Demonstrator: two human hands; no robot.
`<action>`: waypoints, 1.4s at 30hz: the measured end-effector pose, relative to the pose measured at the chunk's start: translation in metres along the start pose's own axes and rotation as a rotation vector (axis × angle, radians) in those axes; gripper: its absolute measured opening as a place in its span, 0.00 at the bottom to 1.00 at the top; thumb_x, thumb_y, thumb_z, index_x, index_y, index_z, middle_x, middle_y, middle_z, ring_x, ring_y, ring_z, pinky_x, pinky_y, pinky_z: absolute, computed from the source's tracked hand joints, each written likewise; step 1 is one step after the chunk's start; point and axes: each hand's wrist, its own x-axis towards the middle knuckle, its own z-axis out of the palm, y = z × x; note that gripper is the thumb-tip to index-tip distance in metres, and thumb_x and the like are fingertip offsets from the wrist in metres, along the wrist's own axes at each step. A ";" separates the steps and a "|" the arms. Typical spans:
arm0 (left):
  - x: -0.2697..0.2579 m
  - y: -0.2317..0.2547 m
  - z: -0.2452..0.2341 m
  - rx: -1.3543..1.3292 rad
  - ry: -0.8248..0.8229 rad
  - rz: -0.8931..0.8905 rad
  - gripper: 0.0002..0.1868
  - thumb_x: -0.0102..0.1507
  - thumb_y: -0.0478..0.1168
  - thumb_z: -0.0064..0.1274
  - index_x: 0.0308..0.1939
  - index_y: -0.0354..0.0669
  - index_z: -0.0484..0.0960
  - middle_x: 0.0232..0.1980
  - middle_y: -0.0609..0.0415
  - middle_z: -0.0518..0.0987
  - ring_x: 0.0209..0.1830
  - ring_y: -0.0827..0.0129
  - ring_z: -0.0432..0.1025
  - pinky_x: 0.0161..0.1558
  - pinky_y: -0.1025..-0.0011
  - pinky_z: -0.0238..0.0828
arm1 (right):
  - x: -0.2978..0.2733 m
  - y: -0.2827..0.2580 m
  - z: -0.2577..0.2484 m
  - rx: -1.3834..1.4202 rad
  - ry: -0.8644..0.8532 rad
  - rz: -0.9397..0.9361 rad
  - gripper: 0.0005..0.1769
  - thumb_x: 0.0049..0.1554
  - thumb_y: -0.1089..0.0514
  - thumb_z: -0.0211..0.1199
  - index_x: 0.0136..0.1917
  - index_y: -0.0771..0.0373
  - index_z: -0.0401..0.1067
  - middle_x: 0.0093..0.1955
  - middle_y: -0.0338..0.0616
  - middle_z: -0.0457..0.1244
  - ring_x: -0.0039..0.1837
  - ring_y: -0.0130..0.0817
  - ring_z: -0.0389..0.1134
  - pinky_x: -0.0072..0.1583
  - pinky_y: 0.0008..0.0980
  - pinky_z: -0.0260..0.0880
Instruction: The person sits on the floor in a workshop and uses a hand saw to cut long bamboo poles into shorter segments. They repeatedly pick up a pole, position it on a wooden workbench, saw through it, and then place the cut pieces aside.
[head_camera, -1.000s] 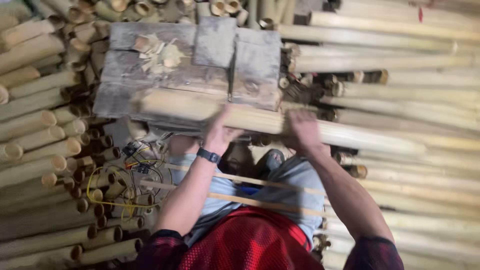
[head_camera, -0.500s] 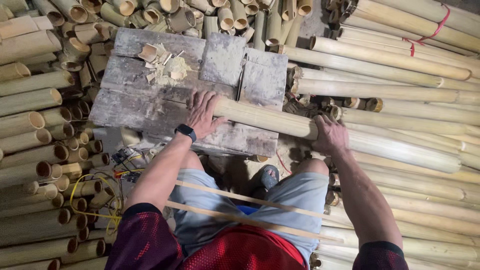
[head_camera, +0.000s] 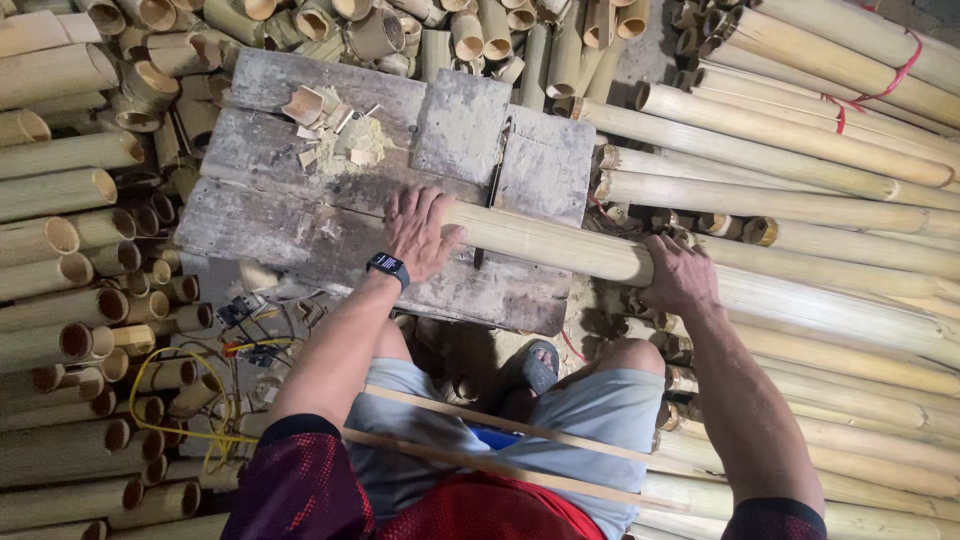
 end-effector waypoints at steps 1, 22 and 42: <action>0.003 0.001 -0.002 0.000 -0.018 -0.033 0.28 0.66 0.57 0.49 0.62 0.41 0.71 0.61 0.45 0.69 0.65 0.47 0.61 0.67 0.40 0.49 | 0.001 0.000 -0.001 0.009 0.003 0.001 0.42 0.34 0.53 0.76 0.61 0.52 0.65 0.59 0.39 0.67 0.64 0.42 0.68 0.66 0.50 0.65; 0.047 -0.008 0.023 0.126 0.069 -0.069 0.19 0.71 0.51 0.39 0.38 0.41 0.79 0.43 0.45 0.75 0.47 0.54 0.68 0.56 0.52 0.61 | 0.021 0.037 0.022 0.069 0.080 0.043 0.52 0.33 0.21 0.74 0.61 0.54 0.72 0.57 0.47 0.69 0.59 0.41 0.72 0.65 0.45 0.68; 0.063 -0.014 0.042 0.021 -0.104 -0.484 0.23 0.78 0.57 0.34 0.42 0.47 0.78 0.47 0.45 0.82 0.49 0.53 0.74 0.57 0.53 0.70 | 0.025 0.030 -0.009 0.043 0.212 -0.009 0.56 0.28 0.14 0.71 0.58 0.54 0.75 0.55 0.48 0.71 0.53 0.44 0.74 0.53 0.44 0.74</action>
